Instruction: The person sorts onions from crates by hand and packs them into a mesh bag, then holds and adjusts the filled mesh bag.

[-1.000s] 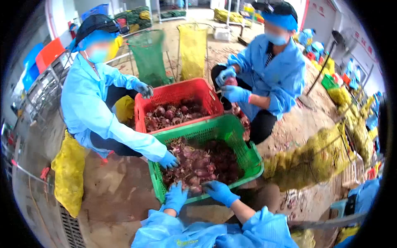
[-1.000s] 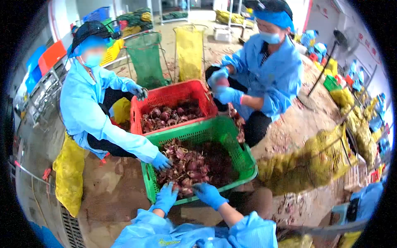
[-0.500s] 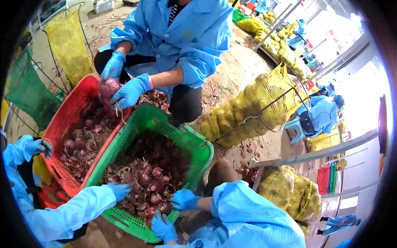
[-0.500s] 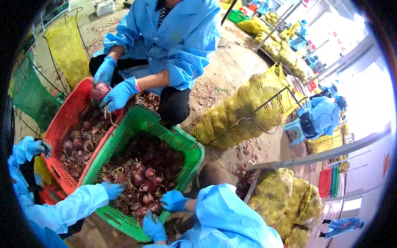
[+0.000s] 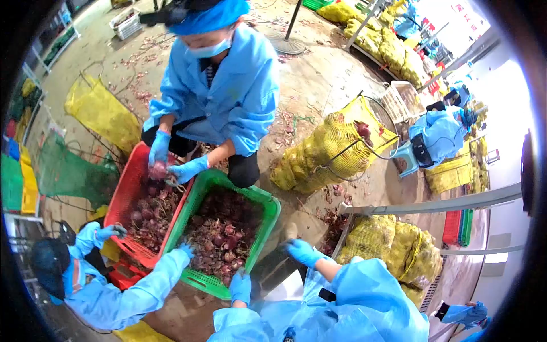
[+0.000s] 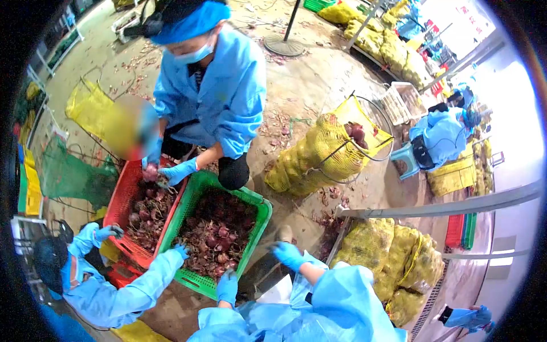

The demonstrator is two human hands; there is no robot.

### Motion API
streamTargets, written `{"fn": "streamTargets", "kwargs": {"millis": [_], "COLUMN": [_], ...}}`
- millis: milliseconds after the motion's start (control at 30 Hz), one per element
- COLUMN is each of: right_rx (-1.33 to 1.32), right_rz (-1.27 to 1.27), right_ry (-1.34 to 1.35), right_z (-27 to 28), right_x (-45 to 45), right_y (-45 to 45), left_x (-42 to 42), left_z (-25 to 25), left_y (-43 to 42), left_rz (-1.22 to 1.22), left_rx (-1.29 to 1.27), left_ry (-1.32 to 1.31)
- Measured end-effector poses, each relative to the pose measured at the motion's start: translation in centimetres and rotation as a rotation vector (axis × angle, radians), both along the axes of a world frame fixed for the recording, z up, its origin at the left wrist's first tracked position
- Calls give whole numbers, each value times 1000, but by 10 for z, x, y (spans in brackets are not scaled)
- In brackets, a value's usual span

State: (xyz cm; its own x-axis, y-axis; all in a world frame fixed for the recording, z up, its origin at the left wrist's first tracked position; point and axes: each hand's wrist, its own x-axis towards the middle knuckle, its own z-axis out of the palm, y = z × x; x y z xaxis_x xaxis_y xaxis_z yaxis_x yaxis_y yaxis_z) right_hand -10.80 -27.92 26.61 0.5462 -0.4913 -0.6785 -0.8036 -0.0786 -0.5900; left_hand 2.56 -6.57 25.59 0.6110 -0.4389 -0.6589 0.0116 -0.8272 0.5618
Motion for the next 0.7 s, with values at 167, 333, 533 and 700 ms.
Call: {"fn": "streamTargets", "kwargs": {"millis": [167, 333, 533, 700], "right_rx": [159, 72, 209, 250], "right_rz": [-639, -880, -1488, -1548], "right_ry": [-261, -397, -552, -672], "right_z": [15, 23, 66, 126], "right_x": [-97, -167, -184, -124], "right_y": [-74, -158, -260, -340], "left_x": [-14, -30, -32, -20], "left_z": [-20, 78, 136, 138], "left_y": [-66, -221, -367, -470], "left_rz": [51, 517, 390, 269], "left_rx": [-170, -293, -465, -536], "left_ry": [173, 892, 1032, 907]}}
